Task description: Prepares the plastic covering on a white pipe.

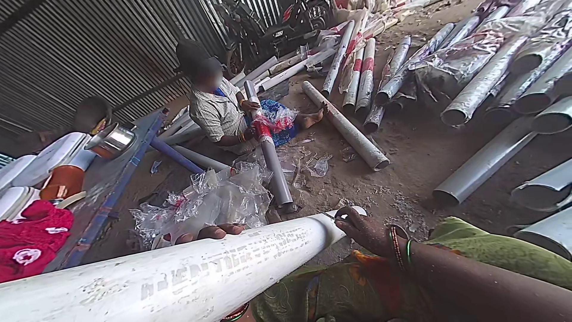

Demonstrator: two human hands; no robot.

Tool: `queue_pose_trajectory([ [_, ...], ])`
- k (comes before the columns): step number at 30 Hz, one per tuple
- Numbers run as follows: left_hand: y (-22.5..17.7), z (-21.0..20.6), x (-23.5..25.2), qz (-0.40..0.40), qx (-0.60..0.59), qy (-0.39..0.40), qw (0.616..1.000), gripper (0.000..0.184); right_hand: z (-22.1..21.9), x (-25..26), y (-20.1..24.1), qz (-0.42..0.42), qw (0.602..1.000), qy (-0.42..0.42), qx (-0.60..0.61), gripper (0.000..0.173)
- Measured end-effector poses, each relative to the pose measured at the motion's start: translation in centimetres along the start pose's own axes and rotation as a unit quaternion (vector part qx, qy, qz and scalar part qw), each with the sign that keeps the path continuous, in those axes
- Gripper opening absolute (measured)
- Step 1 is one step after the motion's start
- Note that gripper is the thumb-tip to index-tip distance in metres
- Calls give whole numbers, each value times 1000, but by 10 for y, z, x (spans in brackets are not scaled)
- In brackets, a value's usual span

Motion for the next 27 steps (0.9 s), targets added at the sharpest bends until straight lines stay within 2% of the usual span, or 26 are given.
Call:
queue_pose_trajectory([
  [2, 3, 14, -5, -15, -19, 47, 999, 46, 0, 1, -2, 6, 1000, -2, 0, 38],
  [6, -2, -4, 3, 9, -7, 6, 1000, 40, -1, 1, -2, 8, 1000, -1, 4, 38],
  [9, 4, 19, -6, -17, -16, 57, 998, 44, 0, 0, -1, -3, 1000, 3, 11, 37],
  [11, 5, 26, -9, -21, -29, 58, 998, 44, 1, -1, 0, -6, 1000, 6, 9, 37],
  [27, 5, 23, -8, -19, -19, 59, 998, 45, 0, 0, -2, 6, 1000, 0, 11, 39],
])
Point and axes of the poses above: each hand's wrist, its own x-axis towards the middle knuckle, its own z-axis out of the back of the hand, y = z × x, the point moved 3 cm from there along x, towards the middle knuckle
